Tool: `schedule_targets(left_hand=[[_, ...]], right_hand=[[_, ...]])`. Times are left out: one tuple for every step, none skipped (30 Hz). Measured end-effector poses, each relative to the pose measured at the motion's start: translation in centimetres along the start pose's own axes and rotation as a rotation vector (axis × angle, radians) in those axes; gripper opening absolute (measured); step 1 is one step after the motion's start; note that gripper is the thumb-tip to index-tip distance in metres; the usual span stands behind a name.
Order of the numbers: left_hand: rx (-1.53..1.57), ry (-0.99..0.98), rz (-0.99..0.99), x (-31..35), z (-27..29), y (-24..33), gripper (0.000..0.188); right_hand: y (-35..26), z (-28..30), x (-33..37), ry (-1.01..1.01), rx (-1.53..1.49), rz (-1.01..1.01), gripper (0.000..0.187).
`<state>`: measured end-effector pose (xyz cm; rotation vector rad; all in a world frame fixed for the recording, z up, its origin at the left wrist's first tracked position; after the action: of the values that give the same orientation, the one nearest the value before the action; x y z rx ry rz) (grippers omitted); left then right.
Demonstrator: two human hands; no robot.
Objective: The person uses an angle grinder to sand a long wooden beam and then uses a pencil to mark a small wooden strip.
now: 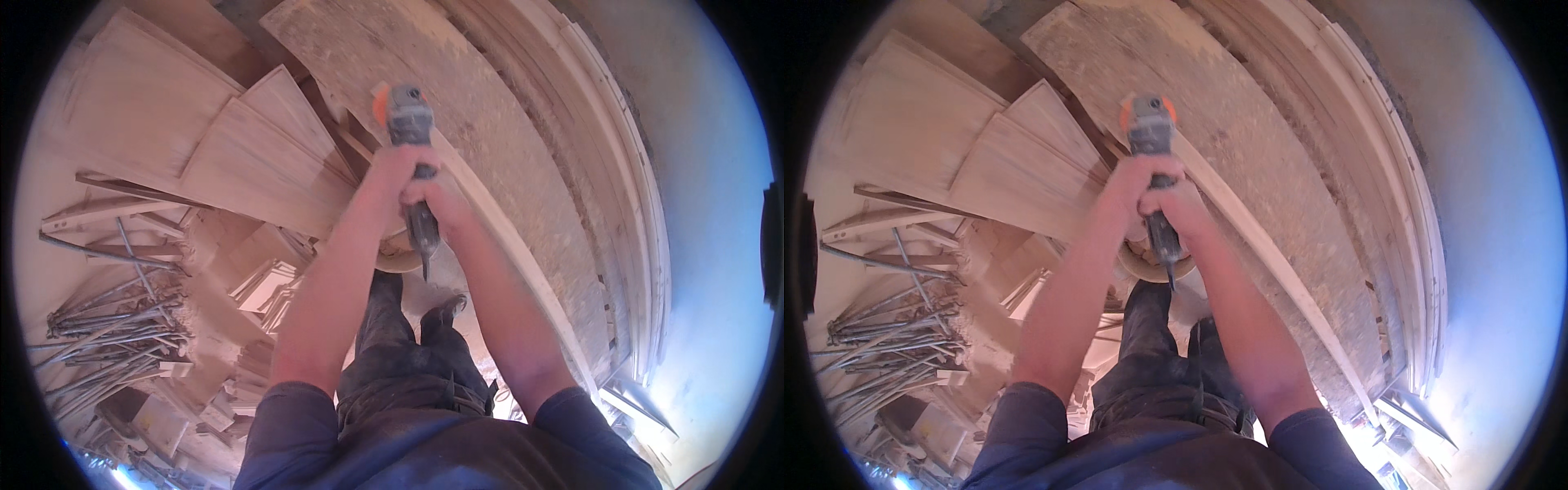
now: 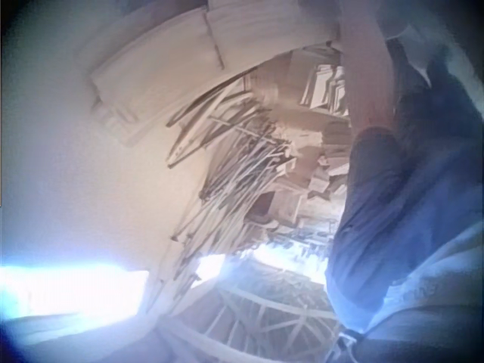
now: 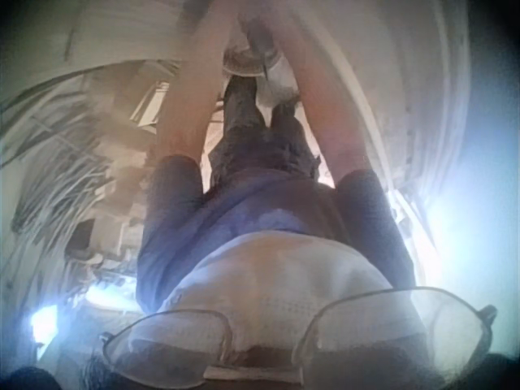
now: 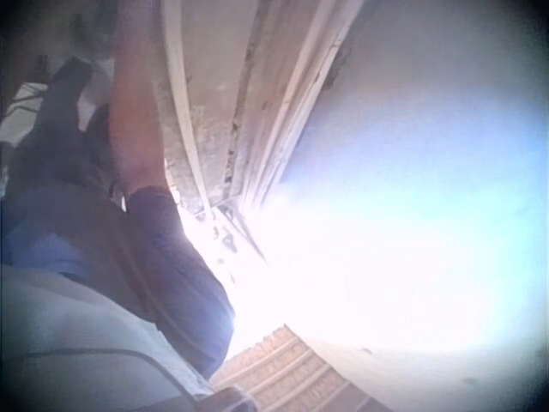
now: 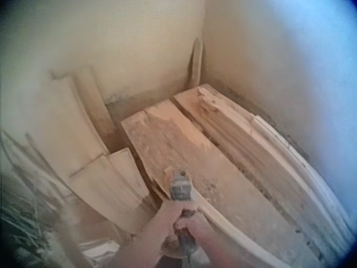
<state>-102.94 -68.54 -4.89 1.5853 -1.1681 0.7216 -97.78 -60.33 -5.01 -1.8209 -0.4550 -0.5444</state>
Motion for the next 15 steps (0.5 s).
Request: schedule_targets(left_hand=[[0.012, 0.019, 0.064, -0.2, 0.6, 0.5, 0.017], [0.020, 0.006, 0.049, -0.9, 0.9, 0.7, 0.019], [0.026, -0.002, 0.031, -1.6, 1.3, 0.9, 0.020], [0.031, -0.011, 0.013, -2.3, 1.5, 0.9, 0.022], [0.013, -0.002, 0.017, -2.1, 1.1, 0.6, 0.022], [-0.003, 0.002, 0.022, -1.3, 0.2, 0.0, 0.023], [-0.020, 0.006, 0.026, -0.8, -0.4, -0.6, 0.023], [-0.020, -0.006, 0.028, -0.5, -0.9, -1.4, 0.022], [-0.019, -0.018, 0.030, -0.3, -1.3, -2.2, 0.022], [-0.020, -0.030, 0.033, -0.1, -1.8, -3.0, 0.022], [-0.045, -0.025, 0.044, 0.2, -2.3, -3.5, 0.022], [-0.071, -0.020, 0.054, 0.7, -2.9, -4.0, 0.022], [-0.097, -0.015, 0.065, 1.0, -3.4, -4.6, 0.022], [-0.069, -0.026, 0.060, 1.3, -3.9, -5.1, 0.020], [-0.041, -0.036, 0.055, 1.4, -4.6, -5.8, 0.019]], right_hand=[[-1.1, -1.2, -0.8, 0.012, -0.020, -0.002, 0.033], [-1.9, -1.7, -1.1, 0.027, -0.035, 0.003, 0.033], [-1.9, -1.9, -1.2, 0.005, -0.032, 0.014, 0.033], [-1.8, -1.9, -1.2, -0.016, -0.029, 0.026, 0.034], [-1.6, -1.7, -1.1, -0.027, -0.027, 0.036, 0.034], [-1.4, -1.0, -0.4, 0.004, -0.010, 0.013, 0.030], [-1.2, -0.4, 0.6, 0.036, 0.006, -0.010, 0.027], [-0.7, 0.3, 1.8, 0.069, 0.020, -0.041, 0.023], [-0.4, 0.7, 2.6, 0.072, 0.008, -0.027, 0.023], [0.0, 1.0, 3.3, 0.076, -0.004, -0.014, 0.024], [0.1, 1.3, 3.8, 0.074, -0.018, 0.006, 0.024], [0.5, 1.8, 4.4, 0.079, -0.024, -0.010, 0.025], [0.8, 2.4, 5.2, 0.084, -0.030, -0.025, 0.026], [1.0, 2.8, 5.7, 0.085, -0.038, -0.034, 0.027], [1.4, 3.5, 6.4, 0.111, -0.025, -0.042, 0.028]])
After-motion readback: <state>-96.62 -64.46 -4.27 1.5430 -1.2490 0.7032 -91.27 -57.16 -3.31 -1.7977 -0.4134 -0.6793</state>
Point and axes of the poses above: each hand's wrist, its own x-axis away from the middle knuckle, its own z-axis out of the back of the hand, y = z × x, the point moved 9 cm from there along -x, towards the middle knuckle, and after that the axes turned 12 degrees about z, right-handed, at the moved point
